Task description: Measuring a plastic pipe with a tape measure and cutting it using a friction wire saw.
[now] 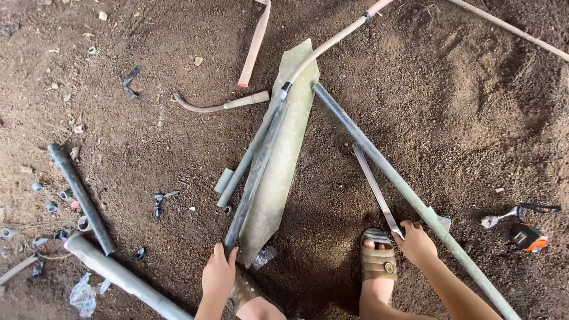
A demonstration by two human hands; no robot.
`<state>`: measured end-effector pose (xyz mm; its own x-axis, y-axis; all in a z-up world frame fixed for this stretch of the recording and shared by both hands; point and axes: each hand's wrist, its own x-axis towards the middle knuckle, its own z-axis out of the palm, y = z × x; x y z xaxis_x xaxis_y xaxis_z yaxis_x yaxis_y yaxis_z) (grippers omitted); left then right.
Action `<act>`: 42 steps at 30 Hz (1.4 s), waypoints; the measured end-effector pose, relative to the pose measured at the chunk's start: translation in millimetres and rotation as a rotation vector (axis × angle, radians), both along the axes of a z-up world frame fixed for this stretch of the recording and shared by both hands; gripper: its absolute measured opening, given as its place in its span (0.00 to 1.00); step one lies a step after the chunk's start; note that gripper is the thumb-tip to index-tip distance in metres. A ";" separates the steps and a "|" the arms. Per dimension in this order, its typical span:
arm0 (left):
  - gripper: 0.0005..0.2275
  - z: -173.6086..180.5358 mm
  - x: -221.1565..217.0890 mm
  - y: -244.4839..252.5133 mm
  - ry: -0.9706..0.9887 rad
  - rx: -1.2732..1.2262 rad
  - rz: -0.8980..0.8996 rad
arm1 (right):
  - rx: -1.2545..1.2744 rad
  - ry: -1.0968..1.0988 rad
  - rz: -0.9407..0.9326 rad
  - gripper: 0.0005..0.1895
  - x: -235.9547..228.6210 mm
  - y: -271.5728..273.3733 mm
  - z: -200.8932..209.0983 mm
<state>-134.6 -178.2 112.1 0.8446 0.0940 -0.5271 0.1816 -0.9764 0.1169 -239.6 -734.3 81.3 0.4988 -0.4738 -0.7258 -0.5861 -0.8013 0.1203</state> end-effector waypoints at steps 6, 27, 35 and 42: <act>0.18 39.1 50.5 -15.8 0.000 0.011 0.049 | 0.030 -0.035 -0.017 0.25 4.7 6.0 11.0; 0.18 -15.2 -23.1 55.2 -0.389 -0.146 -0.023 | 0.120 -0.267 -0.125 0.18 -2.4 3.9 24.6; 0.28 -133.0 -2.1 84.7 -0.690 -0.399 -0.063 | 0.369 -0.335 -0.197 0.12 19.9 18.4 52.9; 0.23 -137.1 10.6 112.0 -0.688 -0.214 -0.207 | 0.606 -0.581 -0.391 0.04 45.7 33.7 88.3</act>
<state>-124.0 -66.3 -25.0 0.9794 -0.1478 0.1373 -0.1858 -0.9260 0.3286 -193.8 -700.5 169.6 0.7465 -0.3068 -0.5905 -0.6653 -0.3637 -0.6520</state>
